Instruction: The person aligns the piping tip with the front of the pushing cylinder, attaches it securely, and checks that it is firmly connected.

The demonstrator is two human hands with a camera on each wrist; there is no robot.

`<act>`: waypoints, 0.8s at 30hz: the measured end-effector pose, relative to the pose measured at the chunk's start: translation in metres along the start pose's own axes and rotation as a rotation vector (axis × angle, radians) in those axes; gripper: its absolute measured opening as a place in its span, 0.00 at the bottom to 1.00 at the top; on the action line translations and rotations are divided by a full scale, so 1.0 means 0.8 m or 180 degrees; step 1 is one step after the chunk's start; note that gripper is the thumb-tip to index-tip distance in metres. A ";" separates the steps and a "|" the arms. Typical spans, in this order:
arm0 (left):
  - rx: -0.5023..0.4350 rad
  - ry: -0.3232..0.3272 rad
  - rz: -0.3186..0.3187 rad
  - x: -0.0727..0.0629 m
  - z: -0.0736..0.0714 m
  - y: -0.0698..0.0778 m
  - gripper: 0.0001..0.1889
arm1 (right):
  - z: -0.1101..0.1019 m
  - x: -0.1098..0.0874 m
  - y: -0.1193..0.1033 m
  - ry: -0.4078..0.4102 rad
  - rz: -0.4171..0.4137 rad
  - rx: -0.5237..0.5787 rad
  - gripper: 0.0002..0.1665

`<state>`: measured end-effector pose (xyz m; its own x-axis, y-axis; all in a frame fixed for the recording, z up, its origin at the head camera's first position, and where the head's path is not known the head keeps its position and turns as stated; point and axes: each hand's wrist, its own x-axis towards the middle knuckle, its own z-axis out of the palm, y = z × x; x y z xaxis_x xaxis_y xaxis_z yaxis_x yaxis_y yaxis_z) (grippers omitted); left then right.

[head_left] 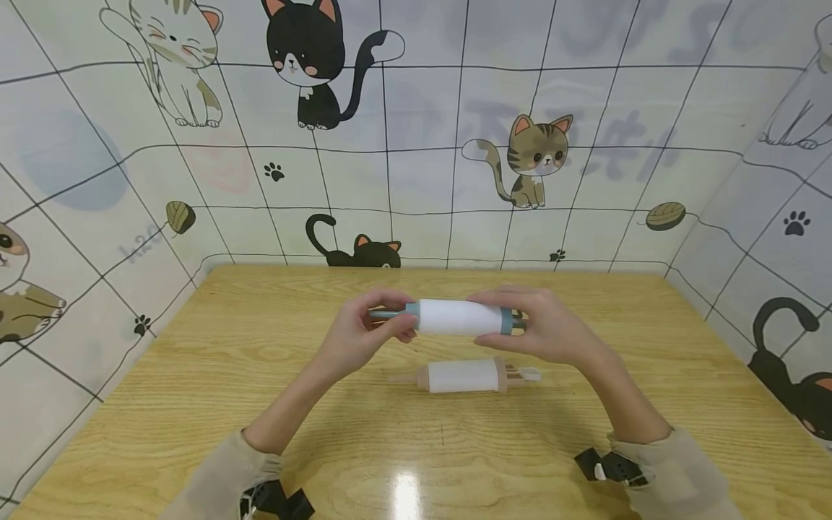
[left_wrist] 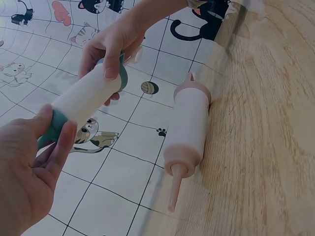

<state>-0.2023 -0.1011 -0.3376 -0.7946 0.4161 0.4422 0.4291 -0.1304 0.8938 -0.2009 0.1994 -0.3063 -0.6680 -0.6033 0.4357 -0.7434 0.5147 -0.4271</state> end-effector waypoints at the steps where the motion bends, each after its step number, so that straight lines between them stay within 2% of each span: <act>1: 0.0011 -0.0005 0.0017 0.000 0.000 0.000 0.12 | 0.000 0.000 0.000 -0.0002 -0.0002 0.0013 0.31; 18: 0.0317 0.0021 0.0260 -0.002 0.004 -0.003 0.11 | 0.000 0.002 0.003 -0.0186 -0.0029 0.0089 0.33; 24: 0.0302 0.0024 0.0206 -0.002 0.003 -0.006 0.10 | 0.000 0.001 0.003 -0.0141 -0.0027 0.0109 0.32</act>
<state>-0.2022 -0.0987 -0.3426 -0.7668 0.4028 0.4998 0.5182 -0.0711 0.8523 -0.2037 0.2002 -0.3069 -0.6589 -0.6344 0.4043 -0.7471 0.4886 -0.4507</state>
